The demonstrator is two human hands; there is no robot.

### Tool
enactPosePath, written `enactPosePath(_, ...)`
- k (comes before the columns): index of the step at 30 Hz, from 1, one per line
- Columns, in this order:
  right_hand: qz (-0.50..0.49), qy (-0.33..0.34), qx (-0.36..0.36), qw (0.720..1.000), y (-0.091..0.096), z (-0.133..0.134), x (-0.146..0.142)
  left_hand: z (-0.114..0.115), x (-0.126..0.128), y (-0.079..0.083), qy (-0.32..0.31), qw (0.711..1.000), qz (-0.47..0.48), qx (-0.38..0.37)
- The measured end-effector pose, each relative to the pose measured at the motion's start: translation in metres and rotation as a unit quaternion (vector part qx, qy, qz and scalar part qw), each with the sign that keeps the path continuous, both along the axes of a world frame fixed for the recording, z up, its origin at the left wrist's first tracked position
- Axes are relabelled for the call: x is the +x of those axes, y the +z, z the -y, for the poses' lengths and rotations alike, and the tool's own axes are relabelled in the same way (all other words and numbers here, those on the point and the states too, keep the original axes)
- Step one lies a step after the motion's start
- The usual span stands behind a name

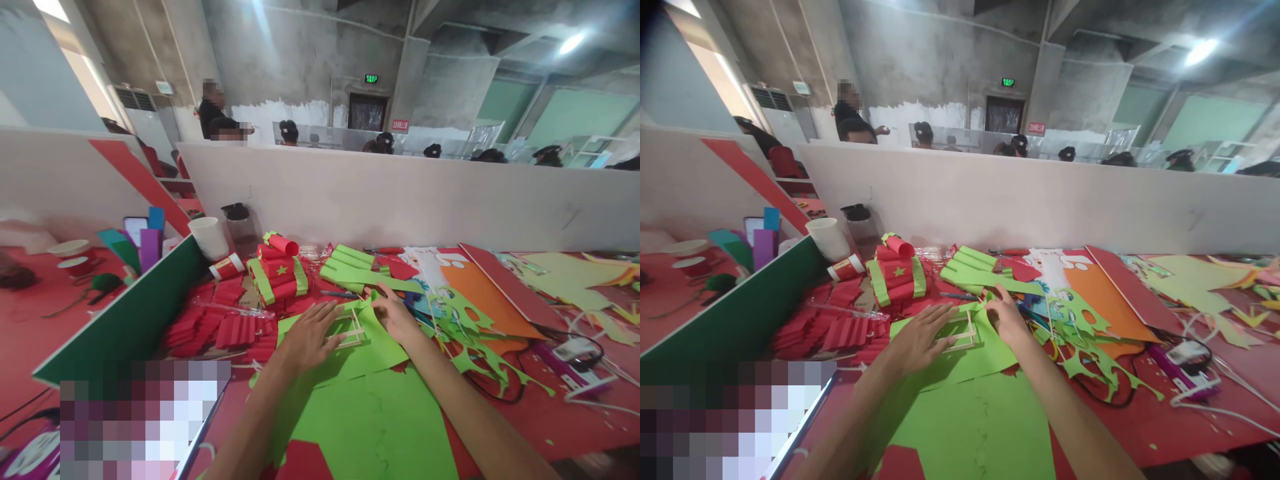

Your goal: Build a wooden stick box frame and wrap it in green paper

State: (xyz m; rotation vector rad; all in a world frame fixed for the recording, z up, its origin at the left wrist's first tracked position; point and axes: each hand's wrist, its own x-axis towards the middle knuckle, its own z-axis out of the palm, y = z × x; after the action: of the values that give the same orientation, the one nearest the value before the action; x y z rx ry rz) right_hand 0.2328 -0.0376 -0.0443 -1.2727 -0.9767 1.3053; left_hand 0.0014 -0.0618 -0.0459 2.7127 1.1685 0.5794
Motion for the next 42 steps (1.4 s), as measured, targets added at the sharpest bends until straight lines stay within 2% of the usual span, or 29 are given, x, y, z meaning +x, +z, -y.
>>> enactPosePath(6,0.027,0.067,-0.038,0.997,-0.007,-0.006,-0.001,0.0,0.0,-0.001,-0.008,1.0,0.016,0.013)
enactPosePath(9,0.12,0.102,-0.024,0.987,-0.007,-0.011,0.005,-0.001,0.0,-0.003,-0.006,1.0,0.022,0.02)
enactPosePath(13,0.336,0.137,0.023,0.932,-0.005,-0.021,0.013,-0.001,0.0,-0.003,0.0,1.0,0.011,0.012)
enactPosePath(17,0.417,0.131,0.091,0.895,-0.006,-0.027,0.015,-0.001,0.0,-0.003,0.003,1.0,0.005,0.007)
enactPosePath(20,0.434,0.149,0.098,0.883,-0.004,-0.031,0.017,-0.002,0.0,-0.004,0.007,1.0,0.007,0.012)
enactPosePath(30,0.405,0.269,0.081,0.87,0.014,-0.034,0.028,-0.001,-0.001,-0.004,0.007,1.0,0.01,0.015)
enactPosePath(33,0.426,0.252,0.091,0.864,0.015,-0.028,0.026,0.0,0.0,-0.003,0.013,1.0,0.013,0.011)
enactPosePath(38,0.478,0.205,0.15,0.841,0.021,-0.017,0.02,0.0,0.0,-0.004,0.003,0.999,0.028,0.02)
enactPosePath(42,0.463,0.21,0.179,0.842,0.025,-0.014,0.017,0.0,0.0,-0.001,0.004,1.0,0.017,0.017)
